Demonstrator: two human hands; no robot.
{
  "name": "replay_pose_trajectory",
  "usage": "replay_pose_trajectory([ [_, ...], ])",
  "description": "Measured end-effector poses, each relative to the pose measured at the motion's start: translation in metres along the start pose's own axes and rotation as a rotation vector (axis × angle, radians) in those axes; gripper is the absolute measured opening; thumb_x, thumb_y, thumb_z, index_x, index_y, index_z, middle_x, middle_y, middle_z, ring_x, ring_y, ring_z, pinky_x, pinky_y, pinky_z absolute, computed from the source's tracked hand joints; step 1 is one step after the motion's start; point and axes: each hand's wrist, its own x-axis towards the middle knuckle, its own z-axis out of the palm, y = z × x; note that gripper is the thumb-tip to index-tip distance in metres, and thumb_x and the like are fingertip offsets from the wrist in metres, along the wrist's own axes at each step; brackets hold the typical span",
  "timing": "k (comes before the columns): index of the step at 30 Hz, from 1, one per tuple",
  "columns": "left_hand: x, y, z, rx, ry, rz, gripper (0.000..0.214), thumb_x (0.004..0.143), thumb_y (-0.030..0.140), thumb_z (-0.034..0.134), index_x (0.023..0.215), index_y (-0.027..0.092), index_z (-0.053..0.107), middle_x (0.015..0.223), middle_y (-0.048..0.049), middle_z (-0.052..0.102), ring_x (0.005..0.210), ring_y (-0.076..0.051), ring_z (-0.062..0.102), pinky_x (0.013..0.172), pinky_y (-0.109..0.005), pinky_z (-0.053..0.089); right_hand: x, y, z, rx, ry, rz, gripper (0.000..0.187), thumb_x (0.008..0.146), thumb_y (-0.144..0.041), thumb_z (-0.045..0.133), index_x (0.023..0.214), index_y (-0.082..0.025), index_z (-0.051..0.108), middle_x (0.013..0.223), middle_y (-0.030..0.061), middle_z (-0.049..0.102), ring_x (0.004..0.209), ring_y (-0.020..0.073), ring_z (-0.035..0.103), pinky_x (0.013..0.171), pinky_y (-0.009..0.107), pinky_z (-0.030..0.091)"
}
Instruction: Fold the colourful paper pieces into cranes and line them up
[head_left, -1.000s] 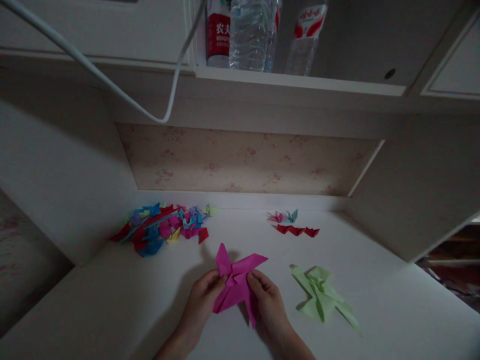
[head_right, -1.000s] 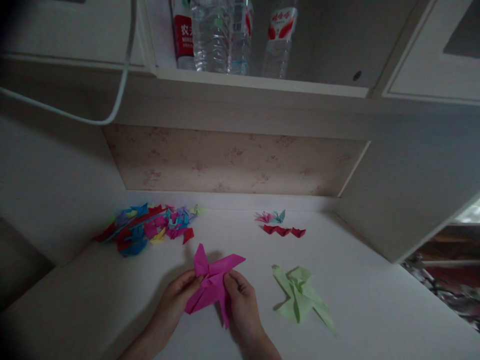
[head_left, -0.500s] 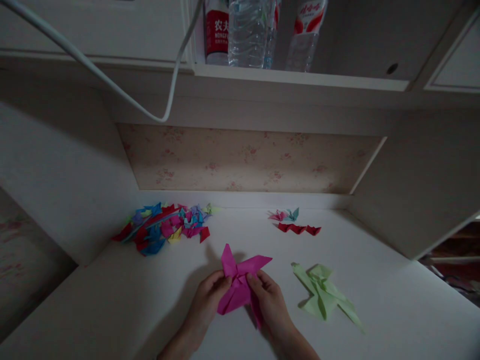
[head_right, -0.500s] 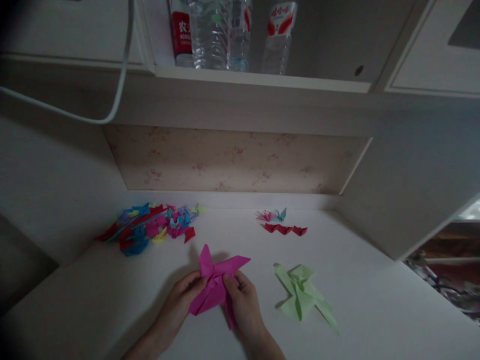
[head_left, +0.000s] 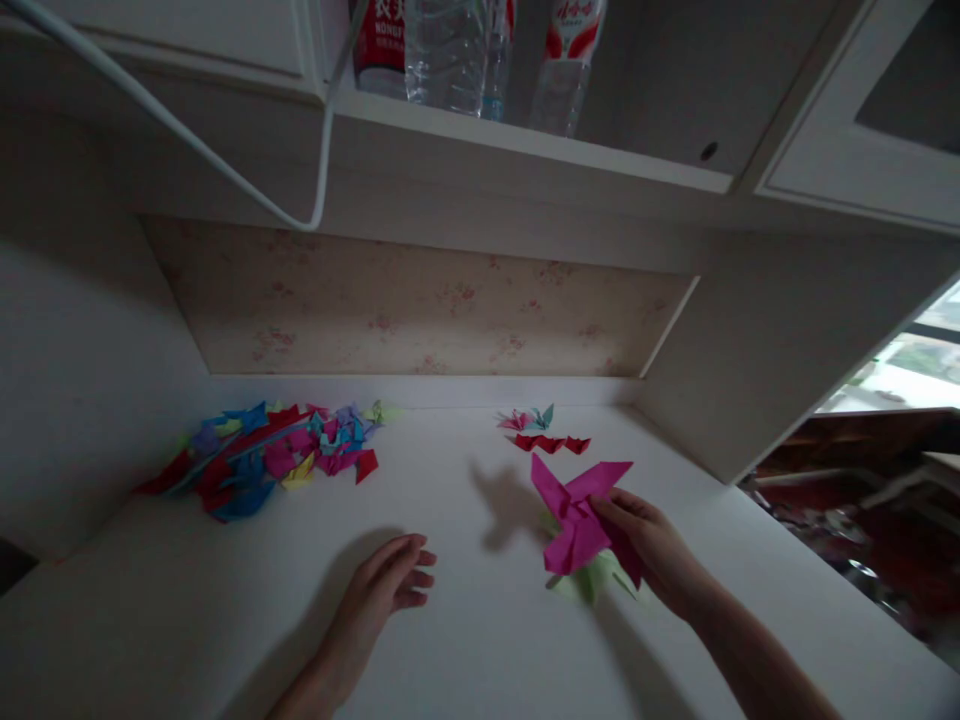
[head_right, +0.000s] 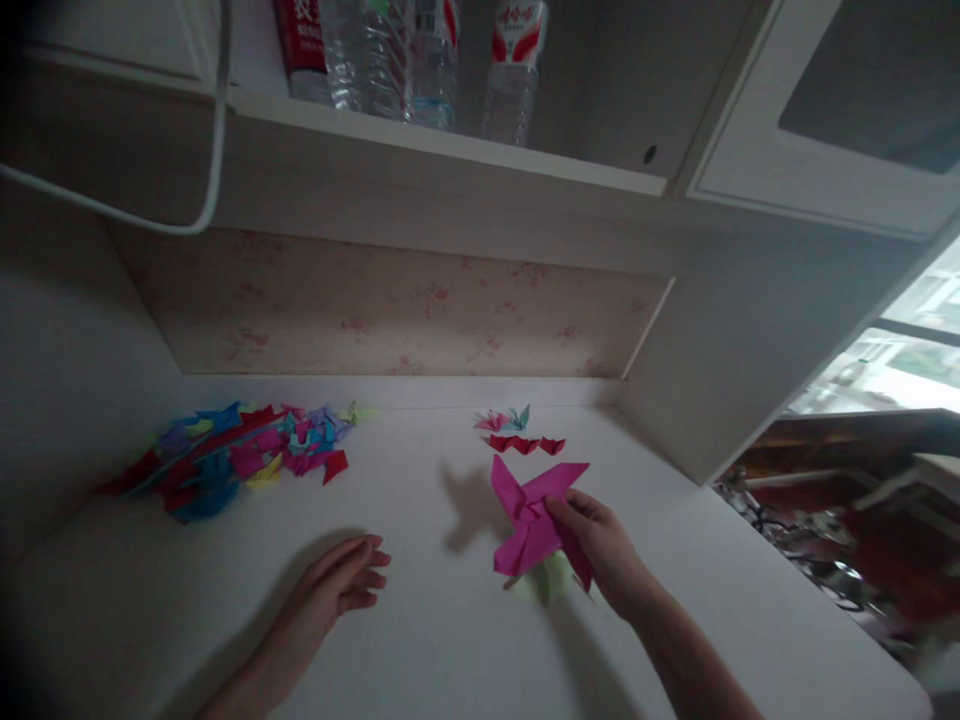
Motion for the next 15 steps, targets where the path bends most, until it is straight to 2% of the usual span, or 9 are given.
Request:
replay_pose_trajectory([
  [3, 0.004, -0.005, -0.004, 0.002, -0.019, -0.002, 0.048, 0.065, 0.047, 0.073, 0.097, 0.012, 0.065, 0.089, -0.0116, 0.070, 0.070, -0.020, 0.065, 0.060, -0.028, 0.052, -0.001, -0.008, -0.035, -0.101, 0.012, 0.062, 0.027, 0.071, -0.038, 0.074, 0.083, -0.015, 0.066, 0.079, 0.0078, 0.069, 0.064, 0.0156, 0.063, 0.060, 0.024, 0.051],
  [7, 0.008, -0.011, -0.008, 0.003, -0.048, 0.003, 0.044, 0.066, 0.044, 0.073, 0.096, 0.013, 0.066, 0.088, -0.0102, 0.070, 0.068, -0.018, 0.065, 0.059, -0.028, 0.052, -0.002, -0.002, -0.069, -0.219, -0.006, 0.121, 0.027, 0.072, -0.041, 0.071, 0.080, -0.016, 0.066, 0.076, 0.0070, 0.068, 0.064, 0.0155, 0.062, 0.059, 0.023, 0.050],
  [11, 0.007, -0.009, -0.007, 0.008, -0.031, 0.020, 0.043, 0.064, 0.044, 0.074, 0.093, 0.013, 0.067, 0.085, -0.0096, 0.070, 0.066, -0.018, 0.064, 0.058, -0.027, 0.051, 0.000, 0.009, -0.090, -0.316, 0.035, 0.134, 0.031, 0.071, -0.047, 0.069, 0.080, -0.017, 0.066, 0.077, 0.0072, 0.068, 0.065, 0.0166, 0.063, 0.061, 0.024, 0.050],
  [15, 0.006, -0.008, -0.007, -0.019, -0.039, 0.005, 0.043, 0.061, 0.043, 0.076, 0.091, 0.013, 0.067, 0.081, -0.0085, 0.069, 0.062, -0.017, 0.063, 0.056, -0.027, 0.050, 0.006, 0.018, -0.100, -0.364, 0.075, 0.131, 0.035, 0.067, -0.048, 0.071, 0.078, -0.015, 0.067, 0.077, 0.0085, 0.070, 0.063, 0.0174, 0.064, 0.059, 0.025, 0.050],
])
